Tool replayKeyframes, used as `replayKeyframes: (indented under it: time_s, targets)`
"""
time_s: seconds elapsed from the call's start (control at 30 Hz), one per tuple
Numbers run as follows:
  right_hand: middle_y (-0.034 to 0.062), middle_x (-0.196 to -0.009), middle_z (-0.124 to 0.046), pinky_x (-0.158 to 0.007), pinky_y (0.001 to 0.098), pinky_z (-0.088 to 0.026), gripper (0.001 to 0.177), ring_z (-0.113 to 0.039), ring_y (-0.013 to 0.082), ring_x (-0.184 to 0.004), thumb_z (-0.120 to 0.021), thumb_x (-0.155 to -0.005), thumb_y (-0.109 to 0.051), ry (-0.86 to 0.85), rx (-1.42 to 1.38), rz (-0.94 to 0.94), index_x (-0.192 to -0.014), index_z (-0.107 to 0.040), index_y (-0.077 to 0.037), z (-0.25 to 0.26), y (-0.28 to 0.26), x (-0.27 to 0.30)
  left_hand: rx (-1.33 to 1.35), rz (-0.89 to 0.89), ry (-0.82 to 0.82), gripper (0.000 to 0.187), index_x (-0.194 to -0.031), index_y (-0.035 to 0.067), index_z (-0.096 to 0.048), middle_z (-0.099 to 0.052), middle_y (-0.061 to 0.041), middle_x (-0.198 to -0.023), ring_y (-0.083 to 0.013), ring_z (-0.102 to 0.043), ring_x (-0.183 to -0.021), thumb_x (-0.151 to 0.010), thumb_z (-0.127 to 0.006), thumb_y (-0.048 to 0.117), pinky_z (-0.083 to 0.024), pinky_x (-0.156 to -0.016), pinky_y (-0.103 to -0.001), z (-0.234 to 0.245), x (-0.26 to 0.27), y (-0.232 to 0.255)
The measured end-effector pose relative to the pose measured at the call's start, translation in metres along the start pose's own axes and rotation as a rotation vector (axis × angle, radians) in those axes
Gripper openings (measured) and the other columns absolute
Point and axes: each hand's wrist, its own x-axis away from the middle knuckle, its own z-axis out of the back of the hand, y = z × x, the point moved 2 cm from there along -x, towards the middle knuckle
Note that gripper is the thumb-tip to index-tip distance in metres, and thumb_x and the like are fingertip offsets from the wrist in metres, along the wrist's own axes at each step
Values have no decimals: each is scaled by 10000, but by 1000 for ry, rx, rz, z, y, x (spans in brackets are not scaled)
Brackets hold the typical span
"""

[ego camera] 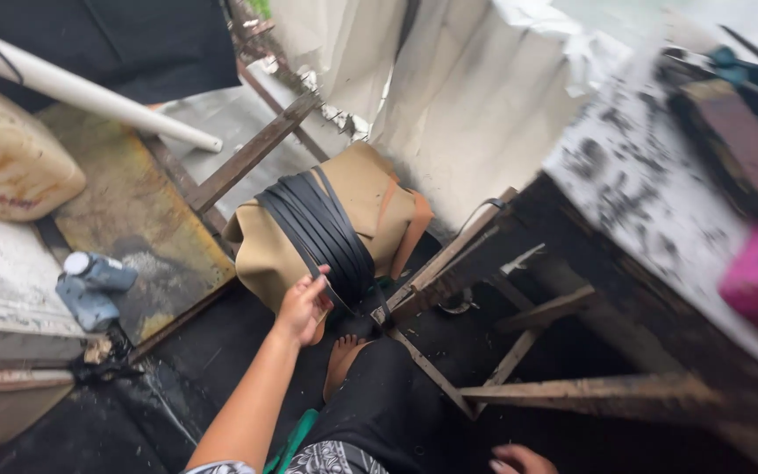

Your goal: Sanding the edges of long leather strips and hanging them on a line using clothespins.

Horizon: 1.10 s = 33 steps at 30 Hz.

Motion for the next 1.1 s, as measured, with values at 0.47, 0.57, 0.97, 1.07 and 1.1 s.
replayKeyframes:
  time_s: [0.47, 0.57, 0.97, 1.07, 1.1]
  targets:
    - [-38, -855, -785, -698, 218, -525, 211, -655, 52, -732, -786, -850, -125, 68, -559, 686, -1059, -805, -99, -3, -207, 196, 120, 79, -287, 198, -1141, 64, -657, -753, -135, -1012, -205, -685, -767, -1037, -562, 203, -562, -596, -311, -49, 163, 22]
    - [-41, -836, -832, -725, 233, -549, 217, -715, 72, -736, -819, -801, -151, 125, -452, 489, -1013, -861, -130, 30, -142, 217, 191, -9, -143, 217, -1137, 83, -674, -741, -96, -961, -174, -644, -677, -1075, -531, 233, -529, -559, -279, -38, 130, 46]
    - [42, -1263, -827, -1079, 262, -501, 558, -779, 132, -1148, -931, -733, -151, 306, -203, 74, -1274, -810, -217, 129, 328, 119, 209, -117, -178, 269, -1301, 93, -629, -716, -40, -913, -94, -545, -610, -1064, -545, 191, -426, -513, -195, -67, 125, 101]
    - [76, -1235, -822, -1054, 283, -503, 523, -772, 169, -1123, -907, -765, -145, 338, -236, 41, -1276, -803, -187, 163, 332, 135, 278, -122, -244, 306, -1323, 91, -629, -744, -70, -991, -119, -647, -676, -1080, -525, 246, -547, -595, -229, -67, 126, 98]
    - [88, -1226, -820, -1045, 290, -504, 511, -770, 181, -1115, -899, -776, -143, 347, -250, 26, -1277, -801, -177, 169, 332, 142, 307, -121, -275, 326, -1314, 89, -638, -761, -88, -1027, -135, -709, -721, -1087, -515, 287, -625, -651, -254, -66, 126, 97]
